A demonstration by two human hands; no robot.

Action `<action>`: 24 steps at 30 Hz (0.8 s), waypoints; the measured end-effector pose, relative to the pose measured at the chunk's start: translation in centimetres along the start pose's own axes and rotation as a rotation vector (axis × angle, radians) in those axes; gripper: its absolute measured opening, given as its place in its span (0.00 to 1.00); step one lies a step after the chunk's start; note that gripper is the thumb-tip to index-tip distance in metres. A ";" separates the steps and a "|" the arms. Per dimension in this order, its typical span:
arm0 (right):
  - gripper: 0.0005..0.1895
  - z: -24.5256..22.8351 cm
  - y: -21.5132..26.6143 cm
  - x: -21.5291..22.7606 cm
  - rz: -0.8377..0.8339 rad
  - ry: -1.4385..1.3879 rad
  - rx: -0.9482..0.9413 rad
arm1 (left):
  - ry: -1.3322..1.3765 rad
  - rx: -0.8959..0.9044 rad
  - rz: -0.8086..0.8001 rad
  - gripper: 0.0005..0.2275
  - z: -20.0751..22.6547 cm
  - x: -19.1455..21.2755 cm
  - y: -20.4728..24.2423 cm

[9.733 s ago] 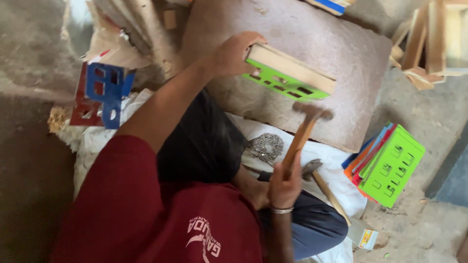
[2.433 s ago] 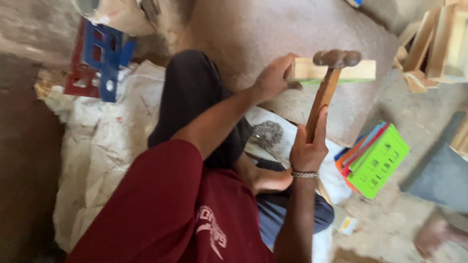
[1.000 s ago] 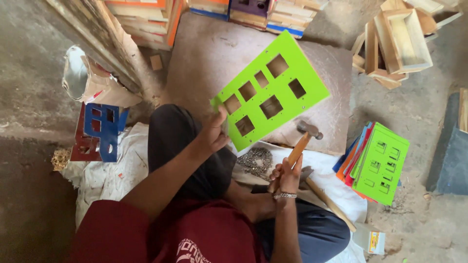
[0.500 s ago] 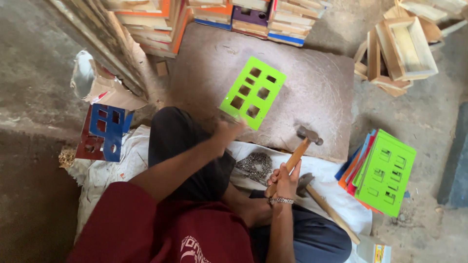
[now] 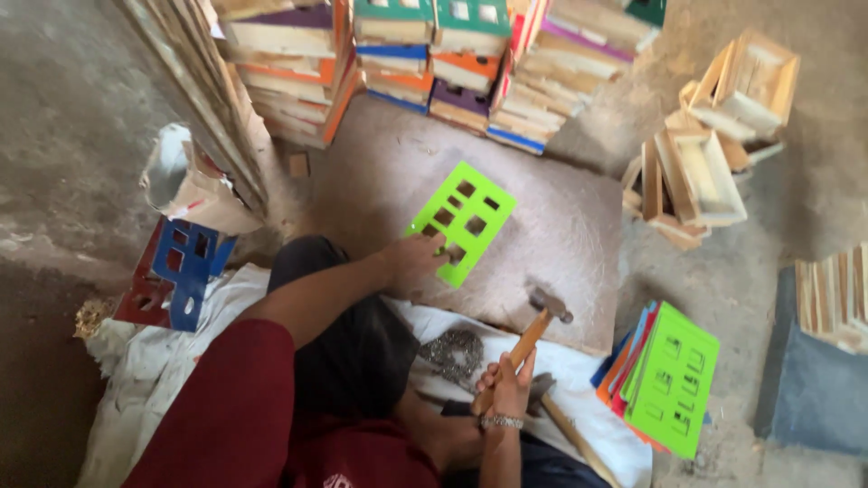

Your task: The person sits on the floor and uses a hammer to tap wooden pieces into colorful plastic molds. They repeatedly insert wood into the mold, strike it with the hammer, and then remove the assembled wooden box, placing it aside.

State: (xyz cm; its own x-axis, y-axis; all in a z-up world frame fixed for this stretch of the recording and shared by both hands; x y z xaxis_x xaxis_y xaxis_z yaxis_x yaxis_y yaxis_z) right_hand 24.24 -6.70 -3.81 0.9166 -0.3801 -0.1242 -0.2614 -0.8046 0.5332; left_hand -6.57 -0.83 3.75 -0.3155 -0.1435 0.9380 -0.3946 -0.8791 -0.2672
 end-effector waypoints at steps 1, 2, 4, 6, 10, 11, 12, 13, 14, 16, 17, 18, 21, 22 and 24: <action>0.42 0.0 0.1 -0.1 0.000 0.014 0.004 | 0.024 -0.021 0.057 0.35 0.2 0.7 0.4; 0.41 -0.1 0.1 -0.1 -0.002 0.035 0.003 | 0.050 -0.036 0.112 0.34 0.4 1.4 0.9; 0.41 -0.5 0.1 -0.3 0.006 0.050 -0.003 | 0.110 -0.026 0.187 0.32 0.4 2.6 1.3; 0.41 -0.6 0.2 -0.4 0.027 0.041 -0.027 | 0.180 0.029 0.216 0.30 -0.2 3.6 1.2; 0.35 -0.4 0.8 -0.9 0.010 0.012 0.020 | 0.009 0.053 0.439 0.13 -4.5 6.4 -0.4; 0.35 -0.3 0.8 -1.2 0.015 0.015 0.019 | -0.004 0.006 0.606 0.14 -6.2 7.6 -1.2; 0.34 -0.4 0.7 -1.1 0.021 0.016 0.023 | -0.033 0.011 0.669 0.15 -8.0 8.6 -2.5; 0.35 -0.3 0.6 -1.0 0.036 0.053 -0.001 | -0.063 0.015 0.732 0.16 -10.0 9.7 -3.9; 0.35 -0.2 0.4 -0.9 0.055 0.080 -0.019 | -0.090 0.007 0.798 0.17 -12.1 10.9 -5.9; 0.37 -0.2 -0.3 -0.9 0.087 0.110 -0.045 | -0.192 0.117 0.798 0.14 -16.4 13.4 -10.4; 0.37 -0.2 -0.8 -1.1 0.100 0.113 -0.053 | -0.267 0.234 0.730 0.11 -18.8 14.4 -12.8; 0.38 -0.1 -0.9 -0.8 0.119 0.121 -0.065 | -0.331 0.259 0.684 0.14 -20.9 15.0 -14.7; 0.40 0.2 -0.7 -0.8 0.126 0.076 -0.059 | -0.478 0.400 0.570 0.17 -27.5 15.0 -19.2; 0.41 0.3 -0.7 -1.1 0.137 0.091 -0.085 | -0.429 0.434 0.586 0.14 -29.5 14.7 -19.9; 0.41 -0.5 -1.2 -1.3 0.165 0.119 -0.146 | -0.467 0.459 0.494 0.13 -32.7 13.1 -20.5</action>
State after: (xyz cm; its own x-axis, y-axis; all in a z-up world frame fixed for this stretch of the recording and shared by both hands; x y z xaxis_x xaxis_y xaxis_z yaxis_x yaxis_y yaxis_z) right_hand 23.54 -5.02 -3.86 0.8967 -0.4371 0.0695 -0.3718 -0.6588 0.6541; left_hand -30.81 30.16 14.32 0.0719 -0.6484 0.7579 0.1206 -0.7486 -0.6519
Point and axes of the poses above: each hand's wrist, its own y-axis away from the middle knuckle, its own x-axis out of the back of the hand, z = x × y, the point moved 2 cm from there along -y, towards the middle knuckle, and after that the axes turned 15 degrees about z, right-handed, at the moved point
